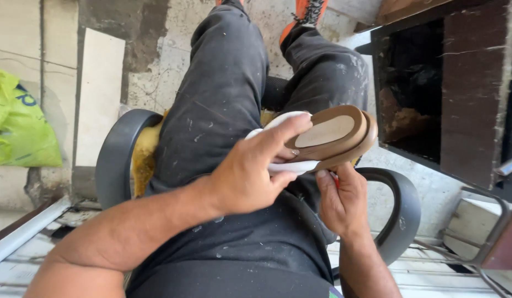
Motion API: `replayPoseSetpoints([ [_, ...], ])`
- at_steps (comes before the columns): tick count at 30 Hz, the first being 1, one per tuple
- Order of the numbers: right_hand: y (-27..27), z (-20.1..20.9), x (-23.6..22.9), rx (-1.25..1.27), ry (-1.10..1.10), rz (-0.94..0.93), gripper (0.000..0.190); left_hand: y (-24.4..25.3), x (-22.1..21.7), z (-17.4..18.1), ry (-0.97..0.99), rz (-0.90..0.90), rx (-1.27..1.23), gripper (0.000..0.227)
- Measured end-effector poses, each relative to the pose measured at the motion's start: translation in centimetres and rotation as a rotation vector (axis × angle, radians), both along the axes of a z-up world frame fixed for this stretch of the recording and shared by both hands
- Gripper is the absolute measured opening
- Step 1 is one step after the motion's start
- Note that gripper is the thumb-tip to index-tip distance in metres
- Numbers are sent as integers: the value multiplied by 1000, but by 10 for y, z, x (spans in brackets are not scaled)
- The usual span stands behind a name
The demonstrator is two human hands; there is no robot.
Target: Repairing a sandal by stitching the straps to the sole using a hand tool and thread
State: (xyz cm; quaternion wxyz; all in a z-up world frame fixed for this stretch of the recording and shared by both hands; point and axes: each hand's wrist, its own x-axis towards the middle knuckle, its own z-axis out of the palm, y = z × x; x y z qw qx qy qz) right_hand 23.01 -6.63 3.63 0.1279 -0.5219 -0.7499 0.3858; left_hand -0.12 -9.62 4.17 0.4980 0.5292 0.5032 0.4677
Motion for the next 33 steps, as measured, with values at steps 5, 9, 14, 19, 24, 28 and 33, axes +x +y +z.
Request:
replayPoseSetpoints([
  [5, -5, -34, 25, -42, 458, -101, 24, -28, 10, 16, 180, 109, 253, 91],
  [9, 0, -36, 28, -22, 634, 35, 30, -47, 9, 33, 144, 50, 368, 93],
  [14, 7, -45, 27, 19, 638, 144, 34, -62, 8, 36, 117, 75, 383, 83],
  [19, 8, -34, 12, 5, 639, 177, 27, -61, -10, 23, 292, 206, 627, 62],
  [24, 10, -30, -2, 50, 717, 200, 27, -29, -58, 19, 532, 7, 160, 66],
  [28, 15, -26, -12, 140, 759, 216, 21, -32, -97, 31, 676, -17, -13, 29],
  [33, 20, -1, -32, 219, 738, 273, 18, -51, -144, 66, 390, 131, 176, 11],
])
